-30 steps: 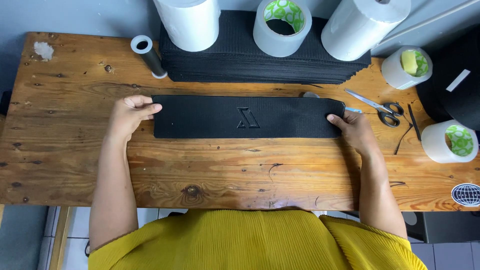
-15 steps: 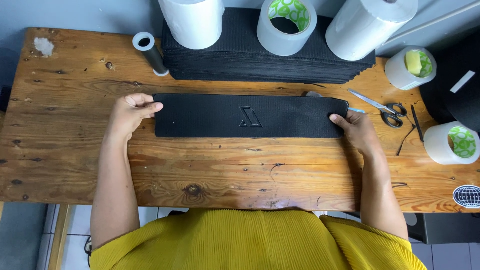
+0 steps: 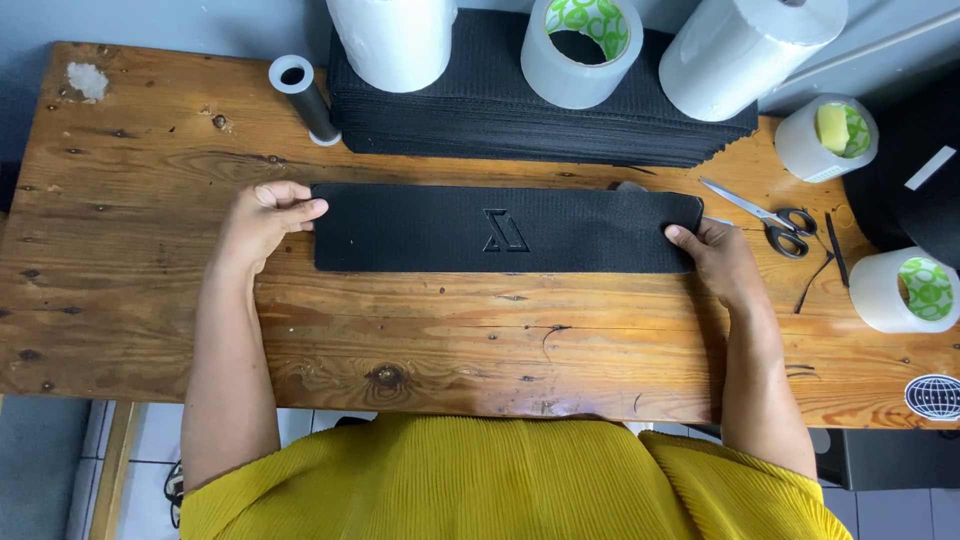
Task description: The person inspects a black rectangular piece of material, folds it, and then uses scissors to cut along the edge on a wooden workbench.
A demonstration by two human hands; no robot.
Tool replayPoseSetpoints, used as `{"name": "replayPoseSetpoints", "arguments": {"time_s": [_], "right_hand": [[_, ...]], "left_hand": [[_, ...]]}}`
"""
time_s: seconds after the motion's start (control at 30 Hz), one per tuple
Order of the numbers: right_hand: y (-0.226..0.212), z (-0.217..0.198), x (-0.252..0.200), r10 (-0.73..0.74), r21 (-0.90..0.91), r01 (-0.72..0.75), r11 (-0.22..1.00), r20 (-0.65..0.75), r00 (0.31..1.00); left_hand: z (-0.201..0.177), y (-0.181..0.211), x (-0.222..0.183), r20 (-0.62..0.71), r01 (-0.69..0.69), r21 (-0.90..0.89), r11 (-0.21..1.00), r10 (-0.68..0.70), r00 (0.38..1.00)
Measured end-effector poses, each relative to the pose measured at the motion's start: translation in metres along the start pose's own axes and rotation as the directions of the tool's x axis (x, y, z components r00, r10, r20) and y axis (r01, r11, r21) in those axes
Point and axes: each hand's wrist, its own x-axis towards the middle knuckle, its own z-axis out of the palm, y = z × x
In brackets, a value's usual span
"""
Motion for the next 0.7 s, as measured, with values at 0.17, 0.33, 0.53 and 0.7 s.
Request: {"name": "replayPoseSetpoints", "arguments": {"time_s": [0.17, 0.33, 0.53, 0.7], "right_hand": [[0.005, -0.002, 0.003, 0.007, 0.007, -0.007, 1.000, 0.003, 1.000], [0.004, -0.004, 0.004, -0.008, 0.035, 0.008, 0.999, 0.006, 1.000], [0.008, -0.008, 0.006, -0.007, 0.059, 0.008, 0.998, -0.010, 1.000], [-0.003, 0.000, 0.003, -0.044, 0.026, 0.045, 0.999, -0.045, 0.998]], "left_hand": [[0.000, -0.001, 0.000, -0.001, 0.001, -0.007, 1.000, -0.001, 1.000], [0.002, -0.002, 0.001, 0.007, -0.040, 0.044, 0.998, 0.039, 0.999], [0.007, 0.007, -0.003, 0.021, -0.068, 0.054, 0.996, 0.067, 0.998], [0.013, 0.017, -0.009, 0.039, -0.138, 0.150, 0.979, 0.133, 0.990]]}}
